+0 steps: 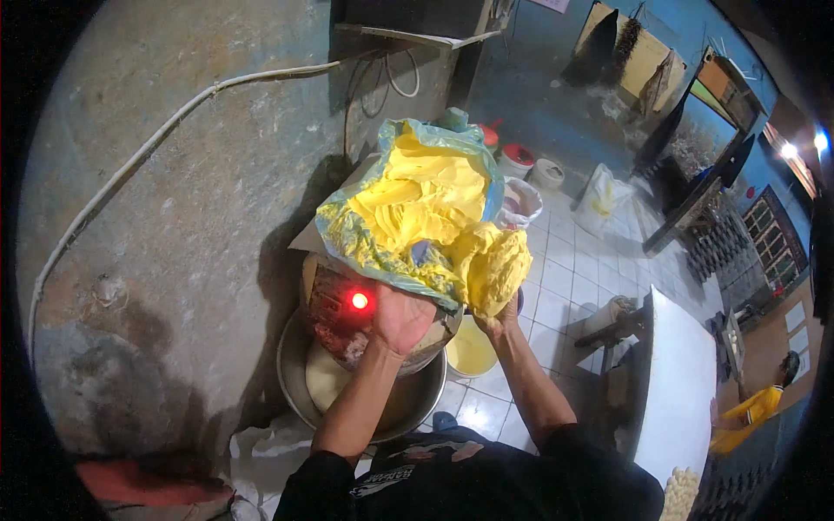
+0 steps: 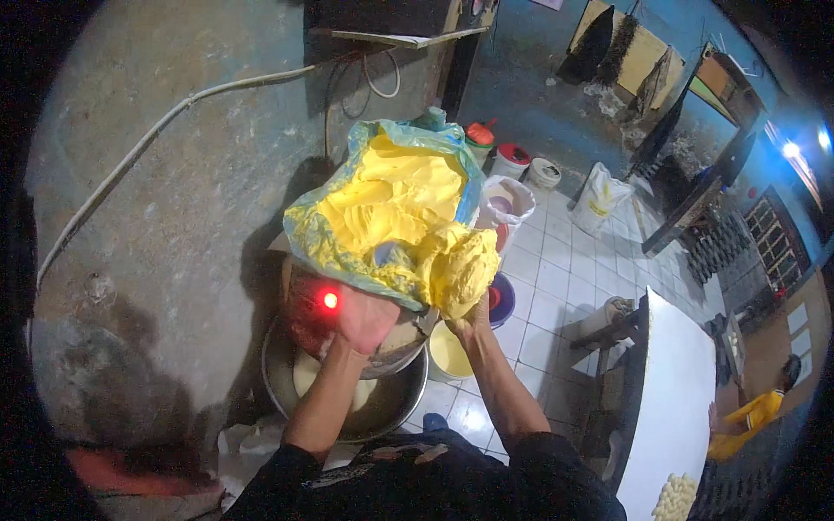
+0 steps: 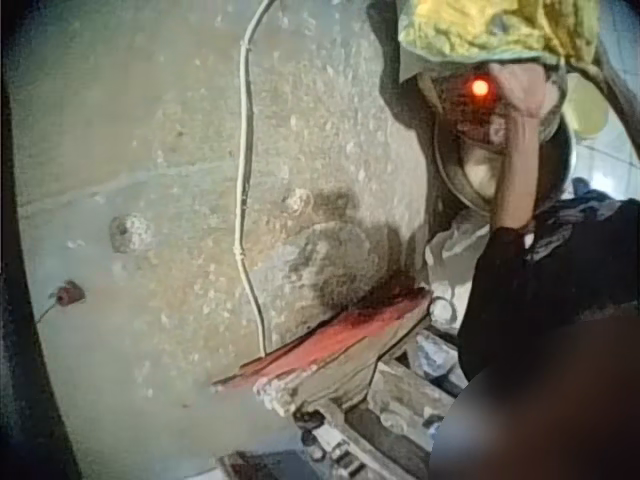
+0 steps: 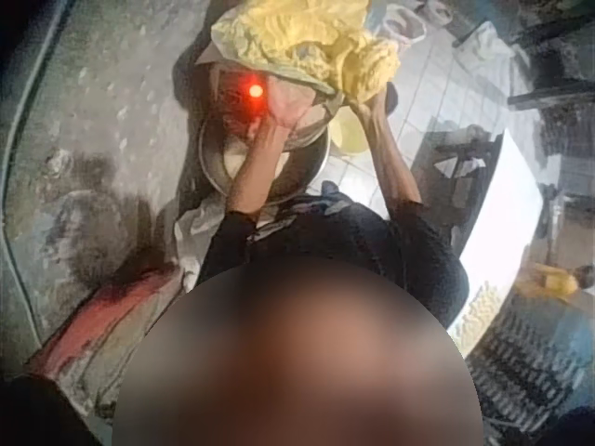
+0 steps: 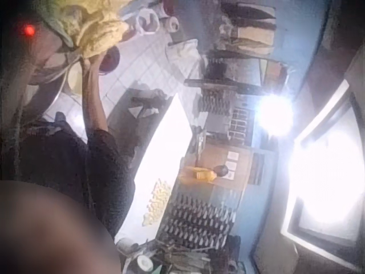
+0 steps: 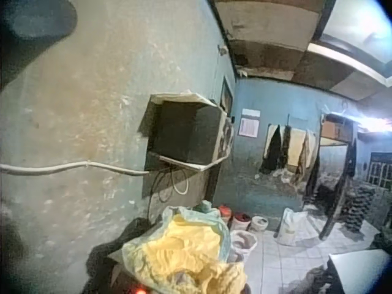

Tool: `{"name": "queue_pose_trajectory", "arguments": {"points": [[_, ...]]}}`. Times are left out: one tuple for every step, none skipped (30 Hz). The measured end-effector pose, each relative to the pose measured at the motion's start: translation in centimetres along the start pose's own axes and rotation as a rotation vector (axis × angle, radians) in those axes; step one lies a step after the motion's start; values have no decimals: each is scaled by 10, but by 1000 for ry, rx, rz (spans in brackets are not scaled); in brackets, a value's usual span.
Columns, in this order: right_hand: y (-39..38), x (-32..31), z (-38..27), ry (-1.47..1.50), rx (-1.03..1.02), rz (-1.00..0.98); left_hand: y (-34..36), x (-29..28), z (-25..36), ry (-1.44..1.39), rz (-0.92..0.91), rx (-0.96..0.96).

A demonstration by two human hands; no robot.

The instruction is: The person weighs liquid, powdered ingredients, and margarine on a digital scale using plastic containers. The person then adds the ingredients into an industrial dough mixer and handles the dough inside the mixing bowl by hand.

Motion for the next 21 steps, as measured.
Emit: {"name": "queue_pose_trajectory", "arguments": {"points": [[1, -2, 0, 48, 33, -1, -5, -1, -3, -18, -12, 31], [0, -6, -3, 84, 74, 44, -7, -5, -5, -5, -1, 48], [1, -8, -7, 92, 94, 43, -10, -9, -8, 6, 12, 64], [0, -9, -12, 82, 98, 18, -15, -10, -13, -5, -14, 70], [0, -11, -18, 91, 118, 19, -20, -11, -18, -15, -39, 76], [1, -14, -23, 101, 138, 21, -24, -14, -24, 48, -2, 94], [0, -13, -27, 102, 172, 23, -28, -18, -27, 55, 14, 124], [0, -12, -36, 92, 161, -12, -31, -21, -30, 84, 0, 171], [1, -12, -45, 82, 151, -46, -34, -23, -36, 112, -13, 218], [3, -14, -55, 62, 125, -64, -40, -18, -43, 166, 41, 284], [5, -17, -64, 67, 129, -67, -47, -23, -50, 173, 54, 307], [7, -19, -74, 78, 128, -79, -57, -34, -54, 232, 146, 361], [9, -21, -83, 85, 128, -94, -67, -44, -57, 287, 236, 418], [14, -31, -97, 103, 121, -106, -78, -48, -65, 324, 217, 452], [19, -42, -113, 25, 73, -112, -89, -56, -71, 324, 226, 468], [19, -46, -125, 29, 88, -85, -102, -66, -76, 395, 259, 497], [13, -45, -131, 31, 111, -54, -121, -77, -81, 465, 300, 530], [8, -44, -134, 46, 116, -23, -142, -87, -85, 466, 351, 572], [-2, -41, -134, 33, 146, -20, -165, -100, -89, 456, 368, 598], [-13, -37, -133, 63, 212, -23, -187, -113, -93, 504, 426, 619], [-22, -37, -128, 92, 281, -26, -210, -125, -98, 551, 487, 642]]}}
Point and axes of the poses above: each hand's wrist, its own y-axis towards the middle knuckle, its own x-axis out of the palm, z = x × y, the point moved 5 cm from there along y, towards the middle knuckle, and after that the axes turned 13 degrees about z, right-handed, at the moved point
